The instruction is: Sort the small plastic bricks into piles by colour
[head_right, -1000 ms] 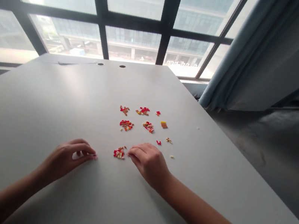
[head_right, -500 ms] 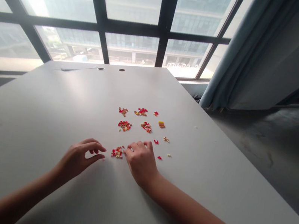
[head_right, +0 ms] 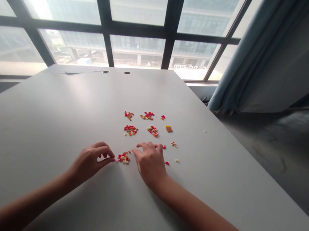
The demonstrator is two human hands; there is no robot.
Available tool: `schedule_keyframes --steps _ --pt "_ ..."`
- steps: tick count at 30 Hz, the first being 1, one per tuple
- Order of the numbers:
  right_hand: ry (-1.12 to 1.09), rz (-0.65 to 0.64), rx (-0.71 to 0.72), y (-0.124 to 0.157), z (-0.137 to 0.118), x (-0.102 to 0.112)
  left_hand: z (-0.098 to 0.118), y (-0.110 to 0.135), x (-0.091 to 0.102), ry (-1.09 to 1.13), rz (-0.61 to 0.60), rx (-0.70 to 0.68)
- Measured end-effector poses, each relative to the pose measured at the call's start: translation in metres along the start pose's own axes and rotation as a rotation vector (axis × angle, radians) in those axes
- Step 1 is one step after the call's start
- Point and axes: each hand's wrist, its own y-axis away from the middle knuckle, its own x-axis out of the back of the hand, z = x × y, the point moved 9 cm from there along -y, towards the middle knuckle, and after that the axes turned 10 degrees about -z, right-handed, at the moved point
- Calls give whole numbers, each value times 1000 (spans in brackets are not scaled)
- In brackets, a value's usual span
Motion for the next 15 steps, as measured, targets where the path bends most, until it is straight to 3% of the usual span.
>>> schedule_keyframes --steps 6,15 --pt "26 -138 -36 1 0 -9 -5 -5 -5 28 -59 38" --pt "146 7 26 30 -19 8 -6 -6 -4 48 3 12"
